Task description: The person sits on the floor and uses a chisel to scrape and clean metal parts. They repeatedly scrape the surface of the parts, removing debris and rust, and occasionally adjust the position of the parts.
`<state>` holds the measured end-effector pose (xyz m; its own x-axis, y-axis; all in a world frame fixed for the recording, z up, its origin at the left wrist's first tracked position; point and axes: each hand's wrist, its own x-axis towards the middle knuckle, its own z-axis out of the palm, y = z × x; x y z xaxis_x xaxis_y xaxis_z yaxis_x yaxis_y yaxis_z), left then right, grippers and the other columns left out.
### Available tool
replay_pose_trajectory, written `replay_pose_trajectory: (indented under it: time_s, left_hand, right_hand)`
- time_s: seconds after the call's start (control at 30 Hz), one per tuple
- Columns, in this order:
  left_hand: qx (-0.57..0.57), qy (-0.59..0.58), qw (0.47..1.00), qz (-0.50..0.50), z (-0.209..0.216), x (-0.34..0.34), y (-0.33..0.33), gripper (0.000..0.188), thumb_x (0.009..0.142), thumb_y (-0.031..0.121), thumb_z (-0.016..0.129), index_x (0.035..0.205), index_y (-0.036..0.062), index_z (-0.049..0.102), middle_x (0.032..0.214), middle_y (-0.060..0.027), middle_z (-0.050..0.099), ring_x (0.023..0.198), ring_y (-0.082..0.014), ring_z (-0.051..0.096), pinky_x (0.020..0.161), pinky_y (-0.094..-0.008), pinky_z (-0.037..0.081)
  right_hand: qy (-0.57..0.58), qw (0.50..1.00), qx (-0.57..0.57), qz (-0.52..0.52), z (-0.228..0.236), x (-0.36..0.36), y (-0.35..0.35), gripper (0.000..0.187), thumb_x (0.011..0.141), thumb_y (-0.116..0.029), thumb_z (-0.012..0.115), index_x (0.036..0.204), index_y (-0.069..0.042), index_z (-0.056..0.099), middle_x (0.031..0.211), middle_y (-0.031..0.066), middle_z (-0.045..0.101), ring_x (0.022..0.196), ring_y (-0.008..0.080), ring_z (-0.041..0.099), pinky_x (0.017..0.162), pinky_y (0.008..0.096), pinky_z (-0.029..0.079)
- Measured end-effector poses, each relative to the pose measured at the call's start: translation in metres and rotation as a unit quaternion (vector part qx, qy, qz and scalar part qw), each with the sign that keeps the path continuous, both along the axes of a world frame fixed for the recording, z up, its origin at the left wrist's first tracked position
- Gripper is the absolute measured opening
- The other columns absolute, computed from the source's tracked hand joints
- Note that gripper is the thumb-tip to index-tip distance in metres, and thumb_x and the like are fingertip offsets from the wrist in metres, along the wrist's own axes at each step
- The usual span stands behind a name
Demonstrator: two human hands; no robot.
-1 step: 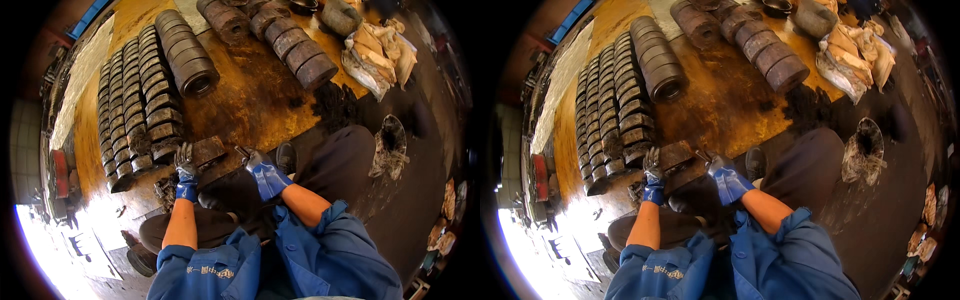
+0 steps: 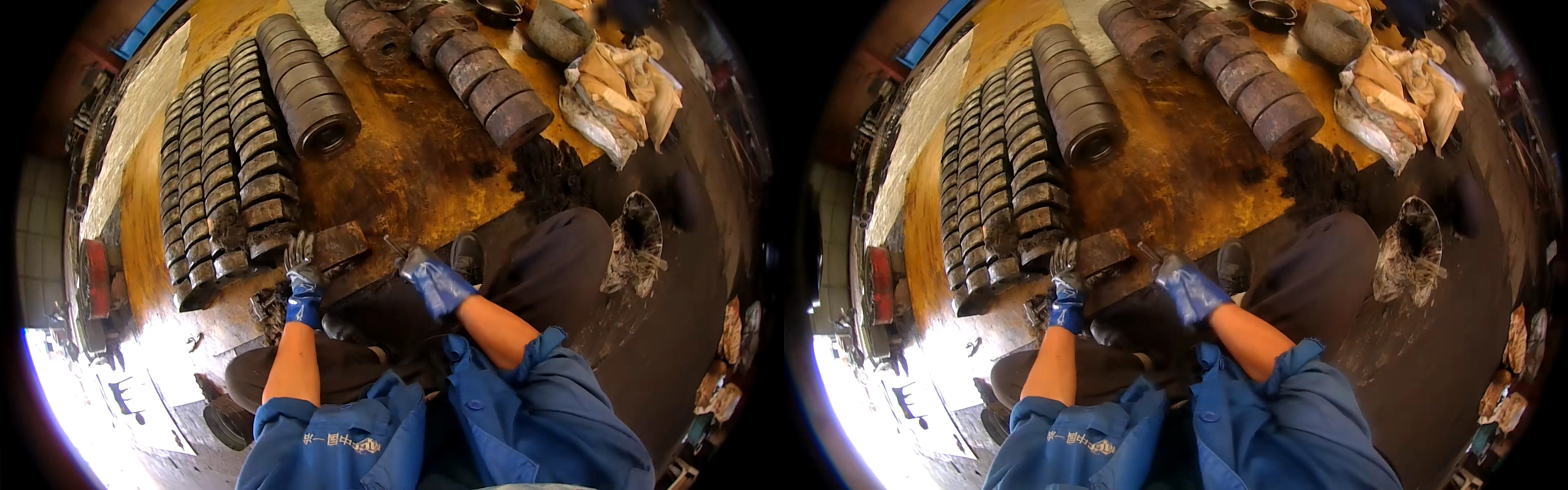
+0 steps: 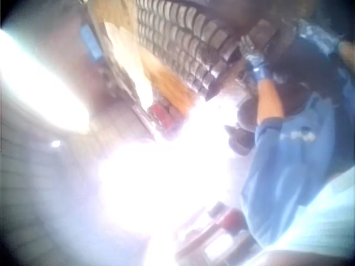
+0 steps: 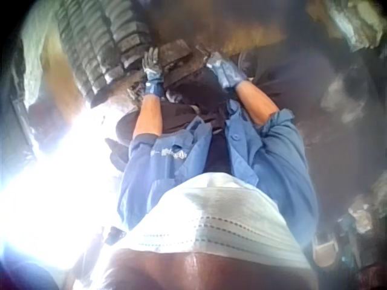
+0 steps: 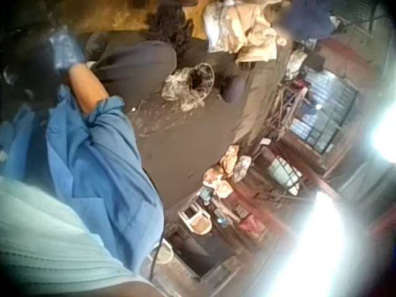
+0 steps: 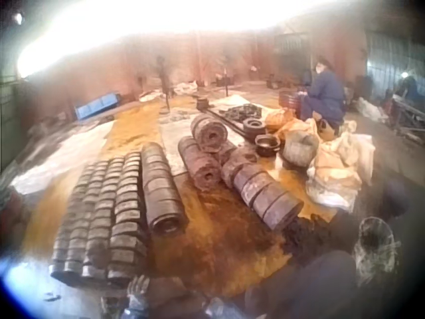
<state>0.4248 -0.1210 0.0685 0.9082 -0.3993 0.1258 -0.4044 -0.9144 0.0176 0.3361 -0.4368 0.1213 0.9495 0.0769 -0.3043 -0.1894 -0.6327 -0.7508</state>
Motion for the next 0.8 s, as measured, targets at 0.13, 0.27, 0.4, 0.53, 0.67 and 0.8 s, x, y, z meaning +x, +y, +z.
replay_pose_trajectory:
  time_s: [0.13, 0.27, 0.4, 0.53, 0.67, 0.8]
  left_hand:
    - [-0.049, -0.009, 0.999, -0.014, 0.001, 0.005, -0.001, 0.119, 0.062, 0.057, 0.087, 0.159, 0.0178, 0.031, 0.164, -0.0101, 0.032, 0.151, -0.0354, 0.028, 0.124, -0.0514, 0.022]
    - [-0.068, -0.010, 0.998, -0.001, 0.000, -0.002, 0.010, 0.117, 0.060, 0.049, 0.090, 0.157, 0.0172, 0.034, 0.163, -0.0107, 0.034, 0.150, -0.0360, 0.030, 0.123, -0.0521, 0.023]
    - [-0.059, -0.003, 0.998, -0.001, 0.005, 0.001, -0.006, 0.112, 0.062, 0.039, 0.089, 0.157, 0.0169, 0.035, 0.162, -0.0107, 0.034, 0.149, -0.0377, 0.030, 0.122, -0.0536, 0.023]
    - [-0.034, 0.032, 0.999, 0.025, 0.008, 0.003, -0.019, 0.109, 0.064, 0.038, 0.086, 0.158, 0.0191, 0.035, 0.163, -0.0097, 0.033, 0.150, -0.0379, 0.028, 0.122, -0.0545, 0.022]
    - [-0.016, 0.045, 0.997, 0.060, 0.003, -0.005, 0.005, 0.108, 0.066, 0.052, 0.085, 0.157, 0.0226, 0.037, 0.165, -0.0080, 0.031, 0.151, -0.0366, 0.027, 0.122, -0.0552, 0.021]
    - [-0.043, 0.052, 0.996, 0.059, 0.010, -0.005, -0.001, 0.107, 0.066, 0.059, 0.083, 0.157, 0.0228, 0.038, 0.165, -0.0072, 0.031, 0.151, -0.0357, 0.028, 0.121, -0.0563, 0.022]
  right_hand:
    - [0.005, 0.997, -0.019, -0.076, -0.059, -0.013, -0.002, 0.033, 0.095, -0.030, 0.063, 0.107, -0.001, 0.073, 0.091, 0.0259, 0.071, 0.087, 0.0412, 0.071, 0.072, 0.0480, 0.055]
    - [0.080, 0.983, 0.020, -0.166, -0.034, -0.002, -0.001, 0.025, 0.092, -0.025, 0.066, 0.105, -0.006, 0.076, 0.092, 0.0209, 0.074, 0.082, 0.0360, 0.072, 0.068, 0.0444, 0.054]
    - [-0.005, 0.958, 0.202, -0.203, -0.096, 0.001, -0.011, 0.033, 0.097, -0.029, 0.062, 0.116, -0.004, 0.071, 0.093, 0.0168, 0.075, 0.080, 0.0274, 0.071, 0.067, 0.0394, 0.054]
    - [-0.041, 0.980, 0.112, -0.158, -0.109, -0.003, -0.028, 0.034, 0.101, -0.029, 0.054, 0.121, -0.006, 0.070, 0.089, 0.0131, 0.071, 0.078, 0.0262, 0.066, 0.068, 0.0396, 0.052]
    - [0.019, 0.996, -0.024, -0.078, -0.092, -0.030, -0.024, 0.027, 0.097, -0.026, 0.056, 0.107, -0.005, 0.070, 0.085, 0.0160, 0.069, 0.077, 0.0294, 0.066, 0.067, 0.0422, 0.051]
    - [0.030, 0.998, -0.016, -0.062, -0.062, -0.038, -0.026, 0.023, 0.093, -0.024, 0.058, 0.094, -0.004, 0.070, 0.081, 0.0190, 0.068, 0.075, 0.0327, 0.065, 0.065, 0.0448, 0.049]
